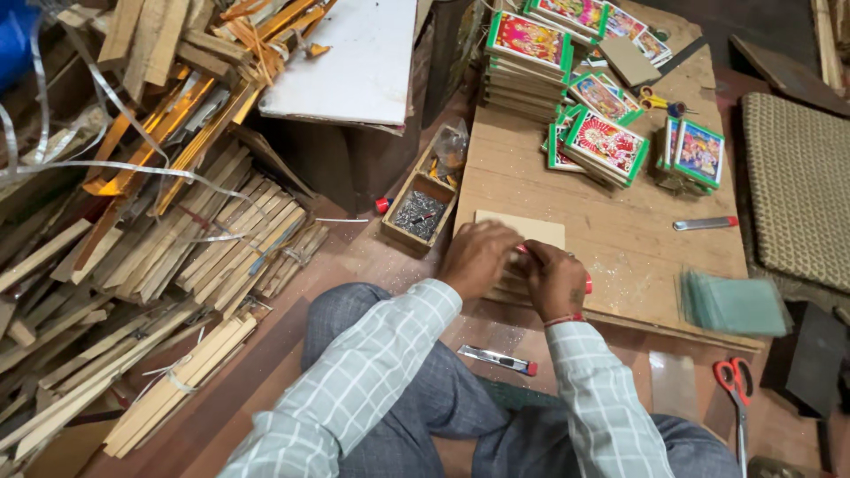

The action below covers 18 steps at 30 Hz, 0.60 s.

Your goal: The person sits on the floor and wraps red tape around the edges of small framed devotional picture plaques, pressing the tape down and smoothing it by hand. Finished plaques are stacked on the low wooden work table, and the person picks up the next plaque to repeat the process.

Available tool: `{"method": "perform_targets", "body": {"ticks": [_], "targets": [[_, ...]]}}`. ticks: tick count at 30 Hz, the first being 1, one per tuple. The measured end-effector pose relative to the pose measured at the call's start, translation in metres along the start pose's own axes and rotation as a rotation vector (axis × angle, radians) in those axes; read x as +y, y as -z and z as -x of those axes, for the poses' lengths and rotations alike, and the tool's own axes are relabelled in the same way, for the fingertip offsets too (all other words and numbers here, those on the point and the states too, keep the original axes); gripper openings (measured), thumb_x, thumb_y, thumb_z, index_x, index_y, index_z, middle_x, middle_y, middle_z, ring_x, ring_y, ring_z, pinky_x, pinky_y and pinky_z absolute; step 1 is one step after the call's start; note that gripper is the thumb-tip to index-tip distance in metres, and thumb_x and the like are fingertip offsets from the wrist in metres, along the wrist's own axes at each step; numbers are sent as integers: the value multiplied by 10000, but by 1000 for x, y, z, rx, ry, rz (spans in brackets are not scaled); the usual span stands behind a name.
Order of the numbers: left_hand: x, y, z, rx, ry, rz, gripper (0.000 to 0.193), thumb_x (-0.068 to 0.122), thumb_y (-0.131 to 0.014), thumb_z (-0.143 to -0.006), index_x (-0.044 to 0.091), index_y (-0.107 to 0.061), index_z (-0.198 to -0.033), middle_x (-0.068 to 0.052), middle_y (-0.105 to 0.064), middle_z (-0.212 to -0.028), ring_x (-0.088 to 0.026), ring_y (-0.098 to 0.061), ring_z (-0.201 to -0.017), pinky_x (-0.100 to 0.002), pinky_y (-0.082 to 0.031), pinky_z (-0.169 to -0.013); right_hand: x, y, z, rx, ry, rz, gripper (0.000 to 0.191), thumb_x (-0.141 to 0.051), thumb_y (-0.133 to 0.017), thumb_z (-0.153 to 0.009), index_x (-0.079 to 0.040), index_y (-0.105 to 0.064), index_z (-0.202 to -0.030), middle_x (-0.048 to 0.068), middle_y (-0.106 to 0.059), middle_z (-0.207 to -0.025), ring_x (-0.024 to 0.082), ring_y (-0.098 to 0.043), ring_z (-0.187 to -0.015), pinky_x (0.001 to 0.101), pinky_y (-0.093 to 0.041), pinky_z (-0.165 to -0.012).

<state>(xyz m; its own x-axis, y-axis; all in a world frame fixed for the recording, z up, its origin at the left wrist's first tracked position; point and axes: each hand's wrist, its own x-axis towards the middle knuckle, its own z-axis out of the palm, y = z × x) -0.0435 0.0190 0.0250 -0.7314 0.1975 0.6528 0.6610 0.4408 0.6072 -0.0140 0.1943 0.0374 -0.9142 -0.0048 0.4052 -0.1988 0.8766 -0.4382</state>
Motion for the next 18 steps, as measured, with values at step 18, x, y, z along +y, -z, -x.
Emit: {"method": "perform_targets", "body": {"ticks": [18], "targets": [[13,-42,-7,-292,-304,37,369,-8,-666,-805,24,-688,-1172,-161,-701,-1232,-323,-637,-1227,-484,-406,-1156,26,16,72,376,-361,-353,492,-72,-827,-796,-15,-672,-1259,153,-725,-1176,279,-716,-1041,383,-569,-904]]}}
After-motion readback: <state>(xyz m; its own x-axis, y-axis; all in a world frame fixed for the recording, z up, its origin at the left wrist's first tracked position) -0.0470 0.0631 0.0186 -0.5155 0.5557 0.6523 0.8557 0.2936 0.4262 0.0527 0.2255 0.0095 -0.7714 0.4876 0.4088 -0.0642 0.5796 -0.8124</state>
